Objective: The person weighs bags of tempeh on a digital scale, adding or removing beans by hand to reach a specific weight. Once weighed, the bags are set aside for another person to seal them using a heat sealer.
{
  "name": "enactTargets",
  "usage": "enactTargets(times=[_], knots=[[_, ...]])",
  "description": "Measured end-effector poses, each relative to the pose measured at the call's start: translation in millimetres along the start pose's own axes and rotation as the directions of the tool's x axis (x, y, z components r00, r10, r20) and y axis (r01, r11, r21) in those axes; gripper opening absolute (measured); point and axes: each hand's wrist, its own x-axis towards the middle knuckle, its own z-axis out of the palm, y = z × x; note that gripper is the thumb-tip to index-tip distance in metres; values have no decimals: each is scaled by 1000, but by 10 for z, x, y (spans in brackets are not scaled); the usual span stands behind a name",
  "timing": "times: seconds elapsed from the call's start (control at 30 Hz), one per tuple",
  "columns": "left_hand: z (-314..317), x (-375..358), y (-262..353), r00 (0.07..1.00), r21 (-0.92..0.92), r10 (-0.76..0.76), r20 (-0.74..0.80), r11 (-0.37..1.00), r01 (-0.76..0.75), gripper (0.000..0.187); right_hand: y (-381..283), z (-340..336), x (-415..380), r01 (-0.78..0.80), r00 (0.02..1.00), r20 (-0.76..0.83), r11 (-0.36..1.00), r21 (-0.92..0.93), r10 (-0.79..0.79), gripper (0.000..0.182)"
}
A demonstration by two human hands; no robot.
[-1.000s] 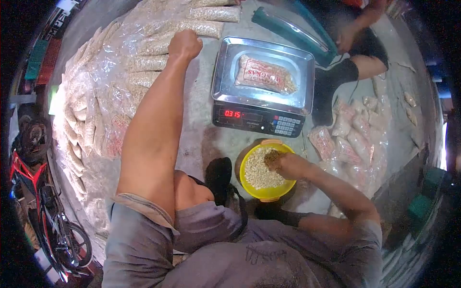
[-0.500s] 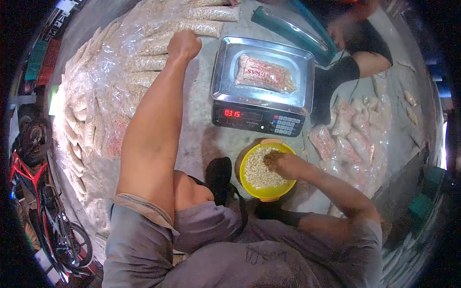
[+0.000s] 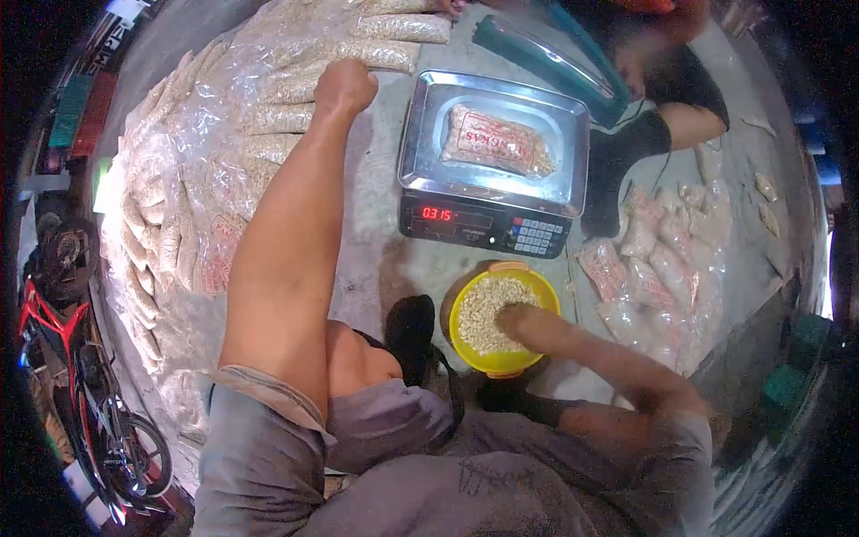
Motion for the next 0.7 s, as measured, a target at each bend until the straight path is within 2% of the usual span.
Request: enactTargets(times=[0.03, 0.07, 0.1, 0.13, 0.17, 0.2, 0.27, 0.33, 0.4, 0.47, 0.5, 0.53, 0.6, 0.63, 0.67, 0.7], knots=[[18, -3, -19, 1000, -18, -6, -24, 1000, 6, 24, 17, -183, -14, -3, 1000, 2, 1000, 1, 3, 27], [25, 11, -18, 999, -37, -8, -50, 999, 6, 24, -9, -615, 16, -79, 993, 108, 954, 289, 50, 22], [-5, 5, 7, 999, -42, 0, -52, 999, -3, 24, 16, -919, 42, -177, 974, 216, 822, 541, 67, 17], [-70, -20, 39, 1000, -21, 7, -13, 1000, -7, 24, 97, -1043, 46, -182, 975, 210, 823, 538, 79, 17], [-121, -39, 65, 1000, 1, 12, 24, 1000, -12, 24, 180, -1142, 30, -337, 941, 284, 591, 733, 184, 16], [-117, -35, 64, 1000, -4, 23, 20, 1000, -23, 24, 264, -1250, 23, -445, 889, 380, 288, 848, 255, 16], [-97, -40, 62, 1000, -16, 6, -13, 1000, -6, 23, 450, -1532, 39, -301, 925, 240, 182, 936, 293, 18], [-142, -49, 72, 1000, -4, 18, 18, 1000, -18, 26, 621, -1875, 39, -109, 919, 20, 207, 972, 393, 20], [-163, -49, 84, 998, 12, 28, 47, 1000, -28, 28, 862, -2097, 117, -70, 839, -118, 320, 945, 531, 20], [-177, -51, 88, 998, 49, 4, 64, 999, -7, 28, 898, -2372, 184, -114, 740, -109, 283, 952, 663, 20], [-202, -67, 99, 998, 48, 6, 60, 999, -9, 28, 1054, -2344, 246, -80, 713, -205, 368, 926, 671, 19], [-223, -90, 107, 998, 35, 5, 67, 999, -8, 28, 1173, -2305, 299, -78, 711, -208, 370, 926, 671, 19], [-250, -111, 121, 997, 20, 7, 71, 1000, -8, 27, 1311, -2268, 442, -322, 632, -276, 569, 756, 724, 24], [-257, -117, 117, 998, 16, 4, 70, 1000, -5, 27, 1548, -2117, 483, -278, 701, -374, 716, 640, 607, 31], [-258, -114, 102, 998, 12, -1, 70, 1000, 0, 26, 1496, -2145, 512, -276, 702, -376, 717, 639, 605, 31], [-253, -102, 75, 998, 14, -4, 70, 1000, 3, 26, 1378, -2199, 565, -383, 671, -391, 746, 545, 630, 31]])
